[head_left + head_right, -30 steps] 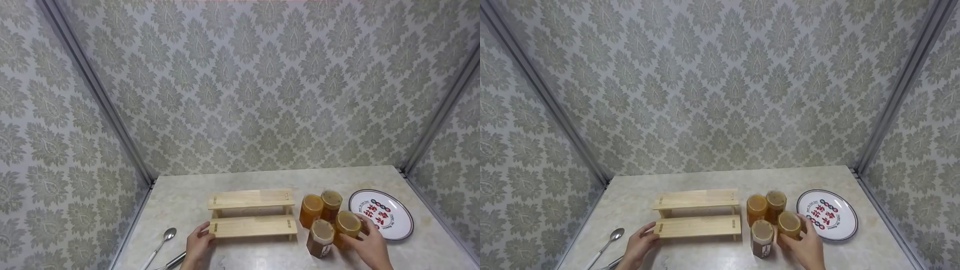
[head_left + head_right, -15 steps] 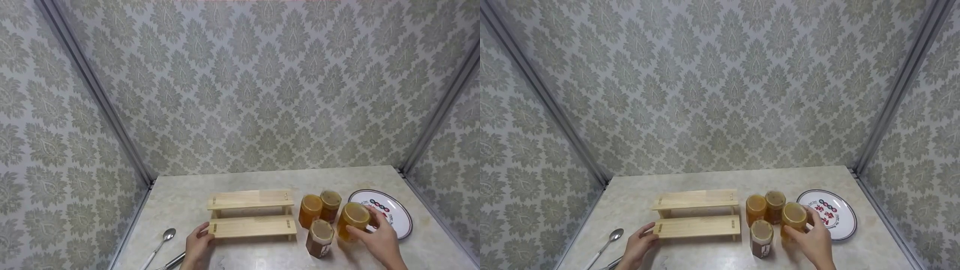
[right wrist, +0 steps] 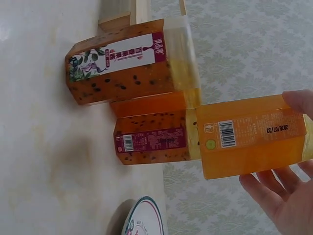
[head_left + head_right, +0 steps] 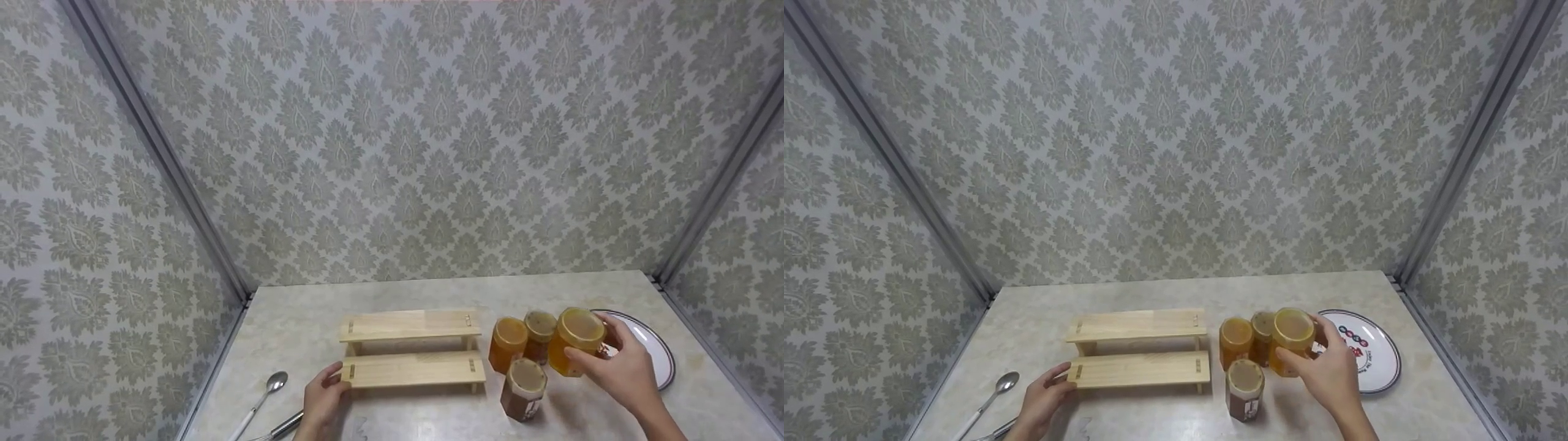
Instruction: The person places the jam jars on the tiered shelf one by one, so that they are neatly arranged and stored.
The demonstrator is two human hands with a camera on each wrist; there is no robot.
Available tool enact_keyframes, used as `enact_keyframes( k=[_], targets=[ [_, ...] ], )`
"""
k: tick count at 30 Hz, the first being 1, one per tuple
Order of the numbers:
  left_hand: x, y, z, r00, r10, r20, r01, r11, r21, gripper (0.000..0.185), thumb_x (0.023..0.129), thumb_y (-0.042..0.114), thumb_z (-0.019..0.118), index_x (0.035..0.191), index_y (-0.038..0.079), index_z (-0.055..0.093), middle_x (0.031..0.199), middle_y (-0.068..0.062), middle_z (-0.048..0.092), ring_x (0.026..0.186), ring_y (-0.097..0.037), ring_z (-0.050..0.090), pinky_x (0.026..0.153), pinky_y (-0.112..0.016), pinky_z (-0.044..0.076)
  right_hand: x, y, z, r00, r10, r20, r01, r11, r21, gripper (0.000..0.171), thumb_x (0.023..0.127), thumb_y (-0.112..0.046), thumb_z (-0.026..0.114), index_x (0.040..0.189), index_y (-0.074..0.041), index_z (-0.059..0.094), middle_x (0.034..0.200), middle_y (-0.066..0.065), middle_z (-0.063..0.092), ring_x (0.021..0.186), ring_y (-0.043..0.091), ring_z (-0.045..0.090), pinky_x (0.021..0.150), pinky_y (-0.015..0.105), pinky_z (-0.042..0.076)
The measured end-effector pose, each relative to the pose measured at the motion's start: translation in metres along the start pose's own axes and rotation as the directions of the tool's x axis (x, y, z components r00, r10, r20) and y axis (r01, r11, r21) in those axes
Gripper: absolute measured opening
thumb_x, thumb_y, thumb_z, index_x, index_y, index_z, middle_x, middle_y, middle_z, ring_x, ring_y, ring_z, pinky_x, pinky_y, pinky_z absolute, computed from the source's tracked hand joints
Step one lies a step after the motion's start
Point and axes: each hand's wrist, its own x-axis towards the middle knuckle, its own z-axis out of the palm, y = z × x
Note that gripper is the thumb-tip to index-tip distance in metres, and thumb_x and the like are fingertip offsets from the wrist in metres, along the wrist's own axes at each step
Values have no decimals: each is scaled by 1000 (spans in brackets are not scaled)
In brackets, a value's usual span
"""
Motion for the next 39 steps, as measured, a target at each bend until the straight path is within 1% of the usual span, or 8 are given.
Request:
enact_keyframes(
  k=[4,9,16,19,23,31,35,39],
  targets=[
    [-1,0,0,1000,18,4,-18,1000,5,57,72,-11,63,128,-10,52,111,-27,58,95,-27,62,79,-36,55,4,-12,2,999,-35,-2,35,999,14,86,68,-41,83,139,-13,44,121,8,59,100,21,56,73,17,50],
    [-1,2,0,1000,17,-1,-17,999,29,58,71,-10,63,128,-9,52,111,-26,59,95,-27,62,79,-34,55,10,-27,10,996,-92,-1,92,995,28,84,69,-41,83,139,-14,45,121,6,60,102,20,56,76,30,56],
    [0,2,1,998,-54,-13,54,998,20,59,72,-10,63,130,-5,52,114,-24,57,97,-27,61,82,-36,54,19,-50,28,991,-124,55,116,983,141,84,69,-40,83,139,-14,44,122,6,58,109,22,55,82,34,54],
    [0,1,1,998,-54,-13,54,999,3,58,73,-11,62,130,-6,51,113,-24,57,96,-27,61,81,-35,54,19,-68,37,987,-144,66,130,974,186,81,69,-35,84,137,-12,46,120,8,59,110,23,55,85,40,53],
    [0,0,0,1000,-23,0,23,1000,-10,58,72,-11,62,129,-8,51,111,-25,58,94,-26,62,79,-35,54,18,-94,49,983,-163,79,141,962,236,77,69,-26,86,134,-8,48,118,11,60,109,26,56,87,46,51],
    [0,2,-1,1000,-1,2,1,1000,-9,58,72,-11,62,130,-8,51,111,-25,59,94,-26,62,78,-34,54,33,-101,99,977,-183,112,138,934,330,79,63,-37,87,131,-23,50,116,0,60,106,17,56,82,36,54],
    [0,1,-1,1000,0,0,1,1000,-9,59,72,-11,62,130,-8,51,111,-25,59,94,-26,62,79,-35,54,34,-110,122,972,-204,118,143,907,396,78,63,-34,88,131,-25,51,114,0,60,104,17,56,81,35,55],
    [0,0,1,1000,-18,2,18,1000,-17,60,71,-11,62,130,-8,50,112,-25,58,94,-25,63,78,-35,55,34,-125,142,973,-202,116,137,900,414,77,63,-27,89,131,-22,53,112,0,61,103,17,57,81,35,55]
  ],
)
